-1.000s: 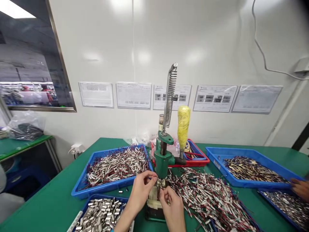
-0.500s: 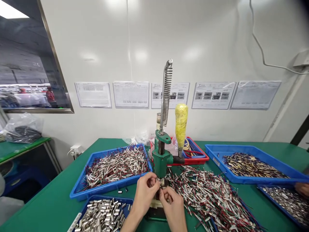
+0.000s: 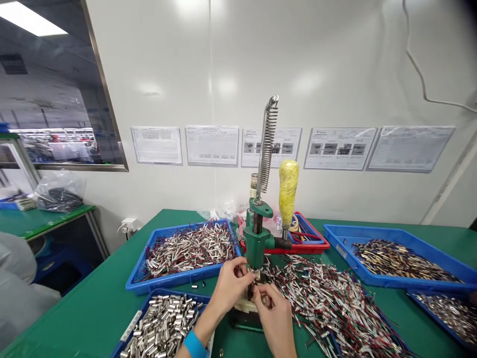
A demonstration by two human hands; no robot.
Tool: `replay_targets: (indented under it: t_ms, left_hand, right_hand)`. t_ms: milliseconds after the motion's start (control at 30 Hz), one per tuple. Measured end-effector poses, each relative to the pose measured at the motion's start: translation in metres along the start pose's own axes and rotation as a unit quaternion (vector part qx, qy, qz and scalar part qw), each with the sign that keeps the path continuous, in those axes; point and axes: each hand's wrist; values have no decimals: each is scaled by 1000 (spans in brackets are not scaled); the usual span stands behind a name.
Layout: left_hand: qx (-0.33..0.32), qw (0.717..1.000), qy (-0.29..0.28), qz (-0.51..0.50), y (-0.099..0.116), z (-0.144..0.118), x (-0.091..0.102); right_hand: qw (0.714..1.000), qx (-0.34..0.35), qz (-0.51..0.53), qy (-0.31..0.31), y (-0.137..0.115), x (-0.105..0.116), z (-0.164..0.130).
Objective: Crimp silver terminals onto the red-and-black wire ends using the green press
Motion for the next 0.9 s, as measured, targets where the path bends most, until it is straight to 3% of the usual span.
replay_targets:
  t_ms: [167,433,600,767,900]
  left_hand:
    - [9,1000,-12,-1,3,5,3]
    - [9,1000,13,-19,-2,1,-3]
    - [16,999,-24,-32,-7,2,2]
    - [-11,998,-60,-34,-10,-1,12]
    - [-24,999,-36,-8,-9,2,8]
  right_hand:
    - [1000,20,-6,13,0,1,-3]
    - [995,77,-50,29,-2,0,-1]
    - [988,112,-95,44,-1,-6,5]
    - [984,111,-135,15,0,-8,6]
    - [985,105,-134,9,2,-8,4]
Point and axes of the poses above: each hand's wrist, its own z-axis towards the middle knuckle, its own x-axis out of the back of the hand, y = z × x, and after that the axes turned 7 degrees about x, right-handed
